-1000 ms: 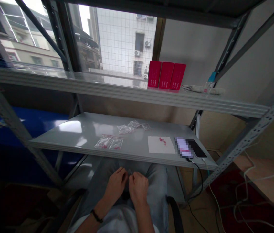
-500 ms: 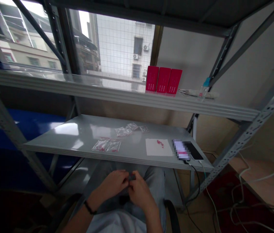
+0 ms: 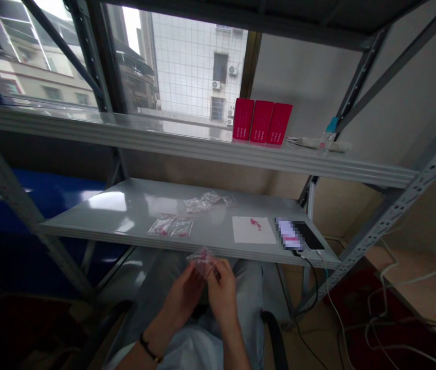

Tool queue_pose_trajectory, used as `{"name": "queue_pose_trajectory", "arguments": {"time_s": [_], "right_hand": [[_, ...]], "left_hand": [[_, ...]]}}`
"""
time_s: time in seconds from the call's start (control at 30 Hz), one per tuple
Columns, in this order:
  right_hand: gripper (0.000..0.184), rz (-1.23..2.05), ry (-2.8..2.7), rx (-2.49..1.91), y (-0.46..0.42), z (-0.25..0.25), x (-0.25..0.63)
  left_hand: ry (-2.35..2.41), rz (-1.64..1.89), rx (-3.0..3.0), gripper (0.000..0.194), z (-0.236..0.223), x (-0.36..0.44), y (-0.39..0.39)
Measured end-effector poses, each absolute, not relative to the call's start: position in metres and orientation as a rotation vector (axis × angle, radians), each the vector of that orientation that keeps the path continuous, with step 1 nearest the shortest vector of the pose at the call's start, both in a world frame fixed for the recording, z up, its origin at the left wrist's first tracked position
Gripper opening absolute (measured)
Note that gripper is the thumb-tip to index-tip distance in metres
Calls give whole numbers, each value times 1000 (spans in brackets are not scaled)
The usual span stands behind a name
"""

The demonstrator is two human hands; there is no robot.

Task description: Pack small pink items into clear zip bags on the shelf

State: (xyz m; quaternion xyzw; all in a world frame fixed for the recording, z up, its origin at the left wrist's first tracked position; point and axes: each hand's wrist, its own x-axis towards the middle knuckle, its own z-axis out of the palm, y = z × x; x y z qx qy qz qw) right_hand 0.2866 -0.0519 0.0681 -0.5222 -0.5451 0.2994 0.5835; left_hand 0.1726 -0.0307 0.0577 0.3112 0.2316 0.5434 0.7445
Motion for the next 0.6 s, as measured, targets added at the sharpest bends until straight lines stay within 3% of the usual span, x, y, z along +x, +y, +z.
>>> {"name": "queue_pose_trajectory", "arguments": {"time_s": [0.1, 0.27, 0.47, 0.6], "right_hand": [[20, 761, -1176, -1112, -52, 61, 266], [6, 935, -555, -858, -55, 43, 250], [29, 1181, -419, -756, -39, 40, 243], [27, 1173, -433, -759, -25, 35, 239]], "left_hand": [[520, 1311, 326, 31, 71, 186, -14], [520, 1433, 254, 41, 79, 200, -13], [627, 1501, 402, 44, 84, 206, -23], [703, 1517, 456, 35, 86, 204, -18]]}}
